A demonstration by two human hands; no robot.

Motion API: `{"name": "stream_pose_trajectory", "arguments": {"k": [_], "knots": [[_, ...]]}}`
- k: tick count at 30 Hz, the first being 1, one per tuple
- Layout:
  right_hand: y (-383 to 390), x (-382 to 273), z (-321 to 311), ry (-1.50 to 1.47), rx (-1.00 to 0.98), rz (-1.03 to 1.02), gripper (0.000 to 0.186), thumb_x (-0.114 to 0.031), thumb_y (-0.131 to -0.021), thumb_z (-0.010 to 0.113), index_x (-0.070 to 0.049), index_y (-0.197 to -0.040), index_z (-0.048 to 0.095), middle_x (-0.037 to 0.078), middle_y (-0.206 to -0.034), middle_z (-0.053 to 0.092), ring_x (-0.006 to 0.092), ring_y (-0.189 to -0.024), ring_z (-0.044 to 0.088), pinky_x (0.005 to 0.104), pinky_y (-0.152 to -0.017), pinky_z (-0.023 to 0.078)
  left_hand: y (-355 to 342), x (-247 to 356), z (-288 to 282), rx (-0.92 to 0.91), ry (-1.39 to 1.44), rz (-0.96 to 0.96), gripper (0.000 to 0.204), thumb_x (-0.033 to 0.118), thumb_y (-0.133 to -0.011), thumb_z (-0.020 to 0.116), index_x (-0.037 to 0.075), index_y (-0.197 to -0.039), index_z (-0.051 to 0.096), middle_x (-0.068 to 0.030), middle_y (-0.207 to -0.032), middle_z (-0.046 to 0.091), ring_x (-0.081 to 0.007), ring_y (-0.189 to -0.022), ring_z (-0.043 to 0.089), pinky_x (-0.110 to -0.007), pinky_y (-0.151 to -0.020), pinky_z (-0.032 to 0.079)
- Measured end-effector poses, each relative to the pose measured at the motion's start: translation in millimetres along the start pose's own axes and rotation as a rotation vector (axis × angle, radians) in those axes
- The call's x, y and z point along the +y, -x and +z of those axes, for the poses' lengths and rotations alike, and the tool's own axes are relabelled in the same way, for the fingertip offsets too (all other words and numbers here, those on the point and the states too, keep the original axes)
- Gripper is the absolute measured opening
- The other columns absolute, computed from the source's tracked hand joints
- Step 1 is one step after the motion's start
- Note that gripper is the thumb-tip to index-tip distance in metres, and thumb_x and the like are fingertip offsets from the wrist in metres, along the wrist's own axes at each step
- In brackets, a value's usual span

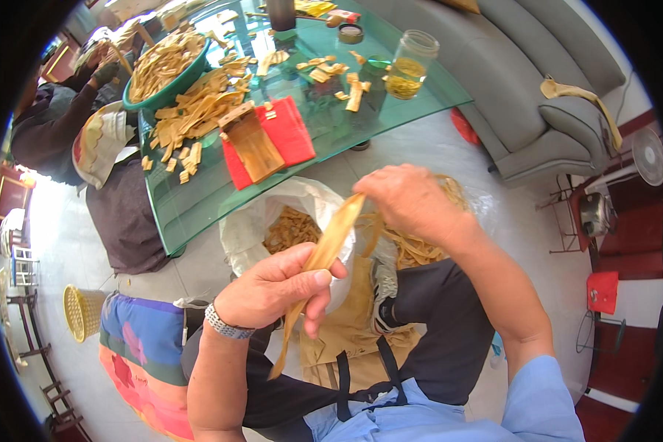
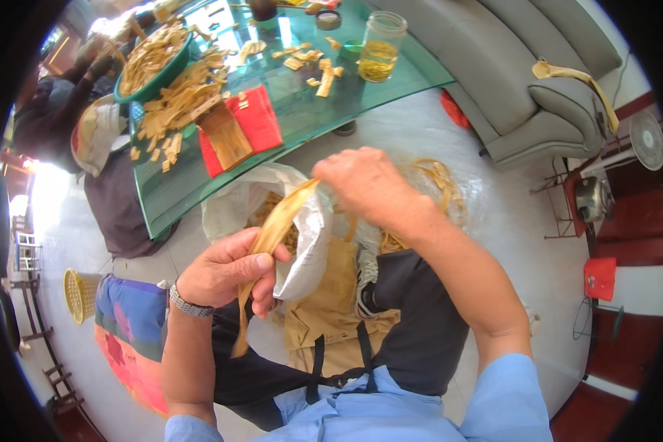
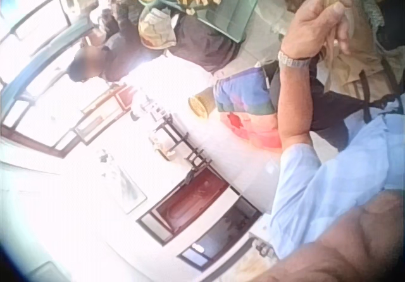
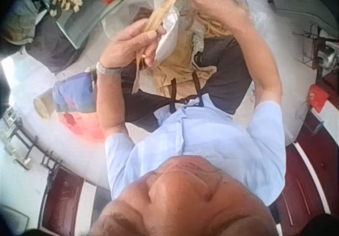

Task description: The person sits on the floor and repeatedly picks up dried yellow strips from a pile on the table, tears them into smaller pieces by hand, and places them into a white bag. Another person is visible in the background performing a similar task.

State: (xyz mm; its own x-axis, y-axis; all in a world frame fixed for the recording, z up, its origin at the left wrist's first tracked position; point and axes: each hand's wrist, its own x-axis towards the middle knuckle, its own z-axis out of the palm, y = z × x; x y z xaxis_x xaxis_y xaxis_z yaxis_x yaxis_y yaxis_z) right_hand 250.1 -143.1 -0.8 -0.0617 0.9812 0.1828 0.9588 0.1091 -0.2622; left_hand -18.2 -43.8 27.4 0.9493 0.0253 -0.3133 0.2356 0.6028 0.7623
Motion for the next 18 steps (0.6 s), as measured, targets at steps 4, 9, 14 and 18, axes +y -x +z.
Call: {"name": "stream_pose_trajectory", "arguments": {"k": [4, 9, 14, 18], "knots": [[-14.3, 3.1, -7.3, 0.208, -0.221, 0.200, 0.023, -0.004, -0.088, 0.063, -0.010, -0.109, 0.069, 0.009, -0.100, 0.072, 0.0311, -0.097, 0.069, 0.0447, -0.085, 0.055, -5.7, -2.8, -0.4, 0.109, 0.046, 0.019, 0.027, 0.026, -0.110, 0.048, 0.003, -0.123, 0.056, -0.0018, -0.073, 0.057, -0.0120, -0.058, 0.059, -0.027, -0.054, 0.051], [-33.8, -31.7, -15.9, -0.309, 0.168, -0.109, 0.043, -0.004, -0.087, 0.069, -0.010, -0.130, 0.064, 0.013, -0.127, 0.066, 0.0313, -0.116, 0.064, 0.0428, -0.096, 0.052, -17.4, 3.0, -6.3, 0.213, 0.313, 0.139, 0.028, 0.027, -0.109, 0.050, 0.004, -0.122, 0.056, -0.0018, -0.072, 0.055, -0.0116, -0.055, 0.056, -0.027, -0.049, 0.046], [-37.9, -61.2, -2.4, -0.352, 0.276, -0.357, 0.044, -0.006, -0.086, 0.068, -0.012, -0.130, 0.064, 0.010, -0.127, 0.067, 0.0298, -0.117, 0.064, 0.0413, -0.097, 0.051, -25.4, -8.6, -20.0, 0.321, 0.349, 0.270, 0.024, 0.028, -0.109, 0.050, 0.005, -0.116, 0.055, -0.0031, -0.074, 0.057, -0.0125, -0.052, 0.055, -0.026, -0.048, 0.047], [-40.0, -46.4, 25.0, -0.263, 0.235, -0.327, 0.040, -0.015, -0.086, 0.066, -0.010, -0.126, 0.066, 0.010, -0.123, 0.068, 0.0272, -0.115, 0.065, 0.0409, -0.101, 0.048, -27.3, -11.6, -17.9, 0.344, 0.303, 0.147, 0.019, 0.024, -0.108, 0.050, 0.006, -0.117, 0.052, -0.0077, -0.079, 0.063, -0.0185, -0.057, 0.065, -0.034, -0.053, 0.057]]}}
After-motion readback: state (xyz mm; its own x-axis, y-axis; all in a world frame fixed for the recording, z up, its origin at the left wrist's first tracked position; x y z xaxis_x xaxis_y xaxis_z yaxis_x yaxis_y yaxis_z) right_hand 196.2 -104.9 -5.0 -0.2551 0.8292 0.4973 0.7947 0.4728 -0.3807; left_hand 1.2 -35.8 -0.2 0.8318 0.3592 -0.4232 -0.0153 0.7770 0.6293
